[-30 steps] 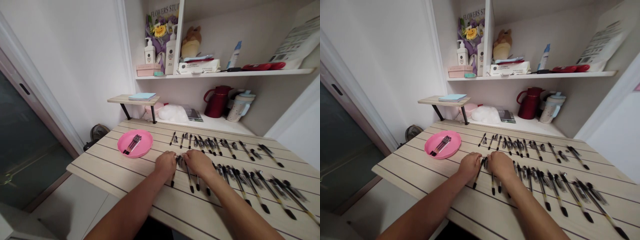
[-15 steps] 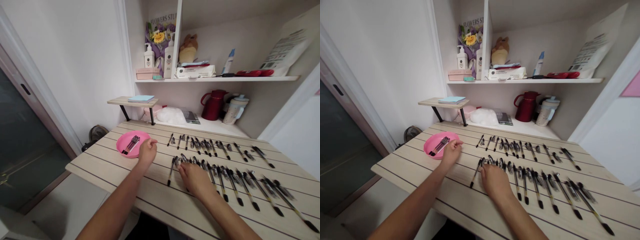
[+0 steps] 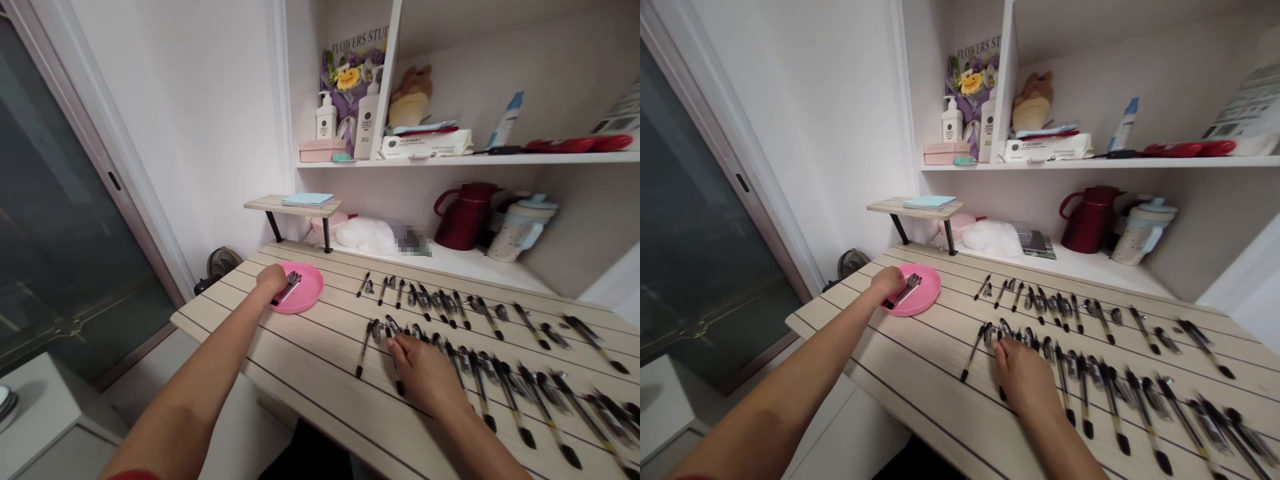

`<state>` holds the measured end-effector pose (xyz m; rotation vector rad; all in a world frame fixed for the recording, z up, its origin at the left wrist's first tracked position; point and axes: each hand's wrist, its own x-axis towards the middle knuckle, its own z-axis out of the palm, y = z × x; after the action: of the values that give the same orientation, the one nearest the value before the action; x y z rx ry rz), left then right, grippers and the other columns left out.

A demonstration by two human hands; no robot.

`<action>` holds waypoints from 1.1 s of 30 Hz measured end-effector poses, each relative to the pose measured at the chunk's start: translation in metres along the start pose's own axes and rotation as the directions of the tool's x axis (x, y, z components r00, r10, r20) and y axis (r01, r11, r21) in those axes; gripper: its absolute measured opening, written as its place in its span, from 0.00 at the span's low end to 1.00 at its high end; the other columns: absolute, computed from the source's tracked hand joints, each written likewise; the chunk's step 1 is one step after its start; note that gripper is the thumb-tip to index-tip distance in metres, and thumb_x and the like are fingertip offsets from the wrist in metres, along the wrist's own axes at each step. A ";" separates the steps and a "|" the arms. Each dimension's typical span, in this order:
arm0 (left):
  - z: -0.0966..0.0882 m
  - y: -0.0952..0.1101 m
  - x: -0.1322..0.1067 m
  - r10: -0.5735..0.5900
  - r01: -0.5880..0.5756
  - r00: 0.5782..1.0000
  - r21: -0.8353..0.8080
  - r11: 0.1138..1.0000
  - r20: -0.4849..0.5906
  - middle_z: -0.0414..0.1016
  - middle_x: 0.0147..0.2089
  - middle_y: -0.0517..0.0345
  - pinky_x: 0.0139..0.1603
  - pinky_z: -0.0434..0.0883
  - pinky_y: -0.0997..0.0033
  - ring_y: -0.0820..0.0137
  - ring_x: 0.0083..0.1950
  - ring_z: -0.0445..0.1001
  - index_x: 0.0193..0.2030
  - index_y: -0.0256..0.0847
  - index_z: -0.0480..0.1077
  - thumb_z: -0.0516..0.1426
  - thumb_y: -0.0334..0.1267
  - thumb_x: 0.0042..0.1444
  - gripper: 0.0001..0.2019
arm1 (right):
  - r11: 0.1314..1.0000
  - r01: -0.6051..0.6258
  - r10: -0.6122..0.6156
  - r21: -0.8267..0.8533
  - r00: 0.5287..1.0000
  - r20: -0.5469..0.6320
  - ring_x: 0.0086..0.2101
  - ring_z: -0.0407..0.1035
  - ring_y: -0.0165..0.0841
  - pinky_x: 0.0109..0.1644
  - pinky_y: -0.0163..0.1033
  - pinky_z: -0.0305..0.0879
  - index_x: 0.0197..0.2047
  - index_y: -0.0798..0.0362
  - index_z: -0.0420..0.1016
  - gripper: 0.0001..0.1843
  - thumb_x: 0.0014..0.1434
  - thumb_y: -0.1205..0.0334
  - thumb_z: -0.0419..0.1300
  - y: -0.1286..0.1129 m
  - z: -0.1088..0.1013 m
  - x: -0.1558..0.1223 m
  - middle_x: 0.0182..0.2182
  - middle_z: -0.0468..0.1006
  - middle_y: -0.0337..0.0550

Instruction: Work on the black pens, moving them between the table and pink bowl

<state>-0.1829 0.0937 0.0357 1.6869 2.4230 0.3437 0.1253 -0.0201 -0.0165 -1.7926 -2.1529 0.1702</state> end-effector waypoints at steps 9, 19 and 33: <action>0.005 0.006 0.000 0.014 -0.014 1.000 0.039 0.999 0.019 0.74 0.28 0.42 0.31 0.63 0.69 0.59 0.32 0.73 0.25 0.33 0.71 0.56 0.35 0.44 0.06 | 0.999 -0.011 0.011 0.036 1.000 0.013 0.26 0.66 0.33 0.26 0.35 0.47 0.24 0.51 0.65 0.18 0.59 0.57 0.42 -0.001 0.000 0.000 0.24 0.74 0.43; 0.043 0.080 -0.114 0.533 -0.379 0.846 -0.684 0.623 0.017 0.71 0.27 0.60 0.25 0.62 0.77 0.75 0.24 0.67 0.35 0.38 0.68 0.52 0.40 0.49 0.09 | 0.492 -0.105 0.182 0.864 0.983 0.016 0.19 0.58 0.27 0.23 0.32 0.53 0.27 0.52 0.65 0.18 0.52 0.45 0.52 0.001 0.001 0.010 0.18 0.66 0.35; 0.074 0.096 -0.158 0.689 0.245 0.595 -0.910 0.335 0.414 0.67 0.23 0.63 0.14 0.53 0.81 0.81 0.15 0.62 0.34 0.35 0.67 0.57 0.44 0.44 0.15 | 0.012 -0.009 0.342 1.000 0.940 0.004 0.17 0.57 0.22 0.19 0.29 0.54 0.32 0.55 0.68 0.18 0.45 0.48 0.62 0.017 -0.012 0.019 0.19 0.68 0.35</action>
<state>-0.0224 -0.0161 -0.0072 1.1738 0.8465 0.6826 0.1425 0.0006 -0.0071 -0.9779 -0.8912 1.1655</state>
